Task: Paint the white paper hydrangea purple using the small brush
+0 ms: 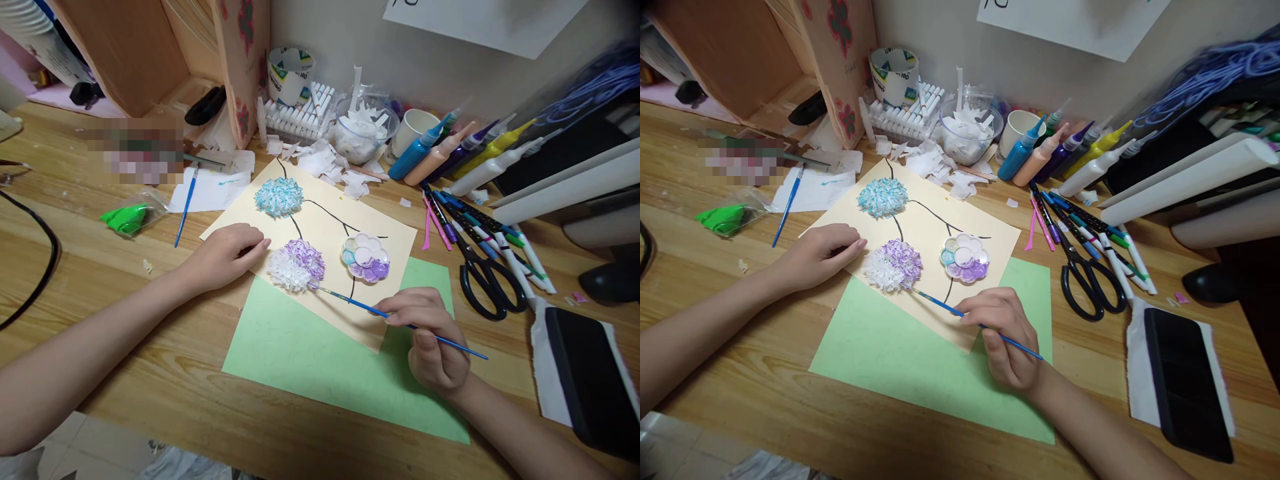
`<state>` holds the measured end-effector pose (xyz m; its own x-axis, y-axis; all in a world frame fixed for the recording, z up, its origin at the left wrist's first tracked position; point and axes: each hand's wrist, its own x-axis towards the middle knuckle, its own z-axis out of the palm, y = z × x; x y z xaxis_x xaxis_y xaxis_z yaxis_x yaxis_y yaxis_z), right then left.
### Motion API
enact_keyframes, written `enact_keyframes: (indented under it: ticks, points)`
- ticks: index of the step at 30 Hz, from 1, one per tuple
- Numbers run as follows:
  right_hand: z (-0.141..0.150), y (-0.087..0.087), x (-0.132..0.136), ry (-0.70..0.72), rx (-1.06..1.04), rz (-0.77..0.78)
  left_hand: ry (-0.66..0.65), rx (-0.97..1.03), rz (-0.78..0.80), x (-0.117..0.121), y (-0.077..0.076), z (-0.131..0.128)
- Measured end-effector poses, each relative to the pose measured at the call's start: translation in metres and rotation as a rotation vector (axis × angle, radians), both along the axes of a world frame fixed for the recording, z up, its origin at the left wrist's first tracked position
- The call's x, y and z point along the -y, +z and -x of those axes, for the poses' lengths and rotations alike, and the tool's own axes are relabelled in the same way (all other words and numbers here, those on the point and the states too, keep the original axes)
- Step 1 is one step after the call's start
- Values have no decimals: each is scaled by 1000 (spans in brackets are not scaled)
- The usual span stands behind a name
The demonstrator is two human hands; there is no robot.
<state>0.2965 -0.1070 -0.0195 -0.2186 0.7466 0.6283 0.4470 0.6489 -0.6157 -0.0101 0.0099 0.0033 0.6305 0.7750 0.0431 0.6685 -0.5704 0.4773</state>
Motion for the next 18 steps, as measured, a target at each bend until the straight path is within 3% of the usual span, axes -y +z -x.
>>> enact_keyframes:
  ticks: [18]
  points:
    - [-3,1,0,76,84,-34,8,-14,1,1,1,0]
